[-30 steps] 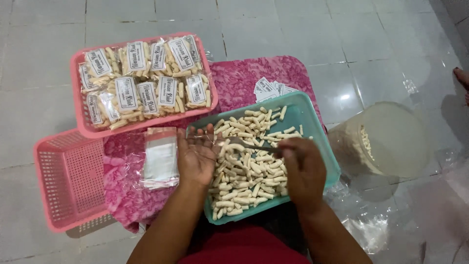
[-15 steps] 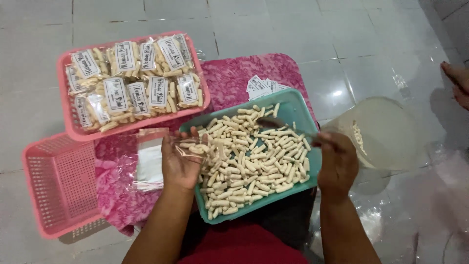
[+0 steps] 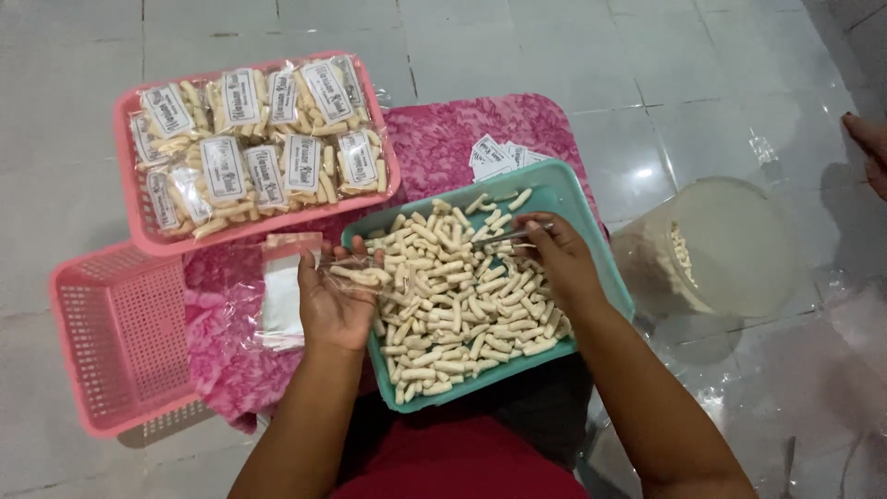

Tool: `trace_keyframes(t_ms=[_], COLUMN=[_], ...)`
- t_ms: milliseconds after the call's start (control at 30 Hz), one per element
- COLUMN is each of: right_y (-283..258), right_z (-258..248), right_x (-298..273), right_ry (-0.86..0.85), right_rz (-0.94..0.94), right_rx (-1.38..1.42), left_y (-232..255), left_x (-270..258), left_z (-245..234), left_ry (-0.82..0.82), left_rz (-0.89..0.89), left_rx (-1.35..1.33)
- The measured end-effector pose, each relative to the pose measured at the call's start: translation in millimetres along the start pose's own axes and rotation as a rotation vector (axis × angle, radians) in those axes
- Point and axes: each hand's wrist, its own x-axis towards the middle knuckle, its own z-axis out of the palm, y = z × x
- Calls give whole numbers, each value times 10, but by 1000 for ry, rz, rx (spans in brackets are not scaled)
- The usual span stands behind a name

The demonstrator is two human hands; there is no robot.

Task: Manually filling small plastic bags with cylindrical snacks and adding labels.

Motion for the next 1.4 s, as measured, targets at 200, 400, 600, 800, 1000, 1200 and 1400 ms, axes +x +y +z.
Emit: trace_keyframes(t_ms=[200, 400, 600, 800, 1000, 1200, 1400], right_y=[191, -162, -610, -919, -944, -709, -626], right_z=[-172, -380, -392, 72, 399, -190, -302], right_x=[69, -121, -302, -653, -903, -637, -299], right_ry=[-36, -2, -41, -79, -335, -120, 18], right_rz=[146, 140, -111, -336, -1155, -1187, -681], right_rx=[138, 197, 172, -132, -319, -108, -345], left_y=[-9, -130, -281, -367, -423, -284, -96], left_x=[165, 238, 273, 169, 297, 170, 56], left_z=[-133, -68, -11, 113, -147, -6, 67], left_ry=[0, -24, -67, 13, 4, 15, 6], left_rz=[44, 54, 25, -50, -172, -110, -11], left_rx=[-23, -34, -77, -75, -114, -94, -40])
